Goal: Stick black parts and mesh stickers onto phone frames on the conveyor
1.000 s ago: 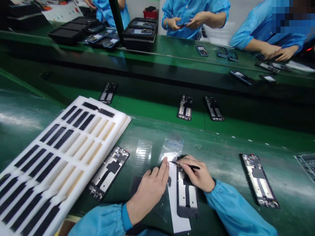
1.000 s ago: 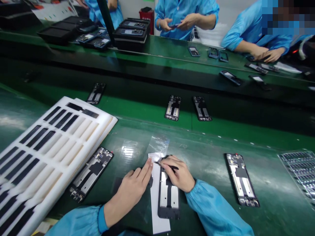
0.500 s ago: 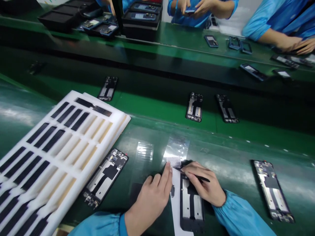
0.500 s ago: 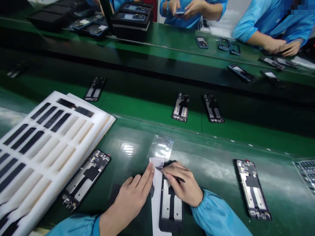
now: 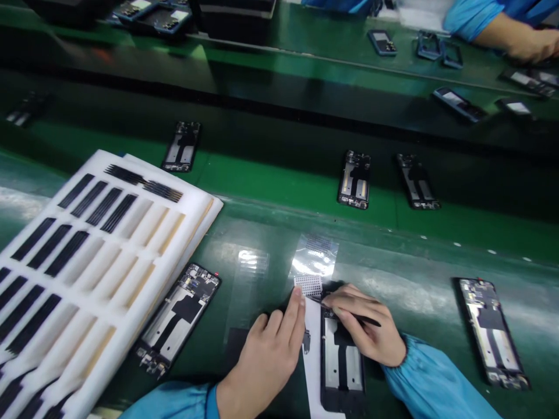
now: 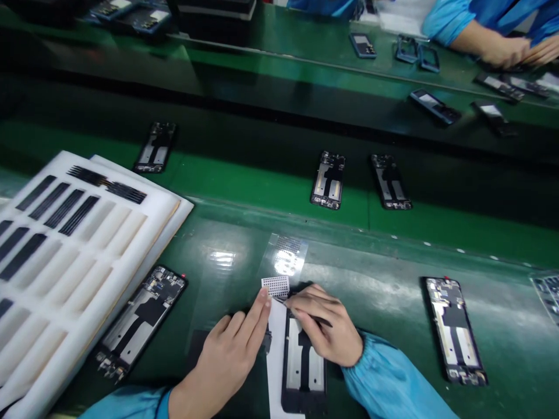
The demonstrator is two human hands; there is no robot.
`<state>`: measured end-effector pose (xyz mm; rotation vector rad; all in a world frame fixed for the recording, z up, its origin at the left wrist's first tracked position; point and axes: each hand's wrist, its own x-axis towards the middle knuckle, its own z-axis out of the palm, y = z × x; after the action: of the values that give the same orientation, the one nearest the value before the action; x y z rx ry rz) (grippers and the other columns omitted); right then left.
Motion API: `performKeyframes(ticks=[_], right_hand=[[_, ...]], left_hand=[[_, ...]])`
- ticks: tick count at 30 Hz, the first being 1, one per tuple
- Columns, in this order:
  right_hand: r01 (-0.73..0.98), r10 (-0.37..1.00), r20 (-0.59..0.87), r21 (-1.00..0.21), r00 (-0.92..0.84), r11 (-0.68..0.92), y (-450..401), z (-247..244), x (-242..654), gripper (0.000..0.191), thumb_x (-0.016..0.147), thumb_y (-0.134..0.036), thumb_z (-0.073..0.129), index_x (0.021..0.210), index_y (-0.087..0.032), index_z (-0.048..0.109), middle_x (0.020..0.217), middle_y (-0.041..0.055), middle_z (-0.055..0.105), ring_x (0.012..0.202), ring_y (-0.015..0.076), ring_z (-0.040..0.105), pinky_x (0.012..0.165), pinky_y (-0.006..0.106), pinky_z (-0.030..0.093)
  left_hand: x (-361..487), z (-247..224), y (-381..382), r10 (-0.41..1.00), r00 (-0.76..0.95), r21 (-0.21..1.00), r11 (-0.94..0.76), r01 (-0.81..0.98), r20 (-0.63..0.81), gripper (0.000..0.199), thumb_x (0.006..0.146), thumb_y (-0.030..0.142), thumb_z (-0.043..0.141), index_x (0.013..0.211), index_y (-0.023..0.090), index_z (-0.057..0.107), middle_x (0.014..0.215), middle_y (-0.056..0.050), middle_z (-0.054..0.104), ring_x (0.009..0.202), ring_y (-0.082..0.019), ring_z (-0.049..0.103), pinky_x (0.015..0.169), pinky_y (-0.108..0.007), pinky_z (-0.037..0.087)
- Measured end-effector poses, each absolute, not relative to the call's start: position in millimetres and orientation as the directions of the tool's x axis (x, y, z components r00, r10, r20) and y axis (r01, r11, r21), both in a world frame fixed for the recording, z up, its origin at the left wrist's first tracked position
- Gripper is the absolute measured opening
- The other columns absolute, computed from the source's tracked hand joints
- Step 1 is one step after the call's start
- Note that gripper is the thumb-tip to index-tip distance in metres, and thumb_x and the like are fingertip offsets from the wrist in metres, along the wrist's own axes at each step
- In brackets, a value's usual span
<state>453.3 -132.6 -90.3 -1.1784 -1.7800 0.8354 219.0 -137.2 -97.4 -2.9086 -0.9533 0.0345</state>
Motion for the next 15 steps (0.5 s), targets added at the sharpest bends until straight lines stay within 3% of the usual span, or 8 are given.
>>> performKeyframes(ticks=[10, 15], right_hand=[[0.340, 0.932, 0.208, -0.889, -0.297, 0.307, -131.7, -91.8, 460.8, 0.038, 0.093, -0.005, 0.051, 0.123, -0.023, 0.065, 0.098, 0.0104, 0.075, 0.087, 0.0267, 0.070, 0.074, 0.044, 0.057], [0.347, 0.924, 0.125, -0.902, -0.361, 0.257, -121.3, -83.6, 468.7, 0.033, 0.096, -0.010, 0.053, 0.122, -0.023, 0.067, 0.093, 0.0074, 0.075, 0.086, 0.0247, 0.070, 0.073, 0.040, 0.058]], left_hand=[[219.2, -93.2, -136.7, 0.588, 0.809, -0.079, -0.807, 0.585, -0.020, 0.059, 0.086, 0.013, 0.052, 0.145, 0.008, 0.049, 0.158, -0.021, 0.038, 0.083, -0.021, 0.056, 0.067, -0.033, 0.054], [218.3, -93.9, -137.0, 0.578, 0.815, -0.058, -0.816, 0.576, -0.043, 0.060, 0.087, 0.014, 0.053, 0.146, 0.006, 0.046, 0.160, -0.022, 0.033, 0.084, -0.021, 0.056, 0.069, -0.035, 0.054]])
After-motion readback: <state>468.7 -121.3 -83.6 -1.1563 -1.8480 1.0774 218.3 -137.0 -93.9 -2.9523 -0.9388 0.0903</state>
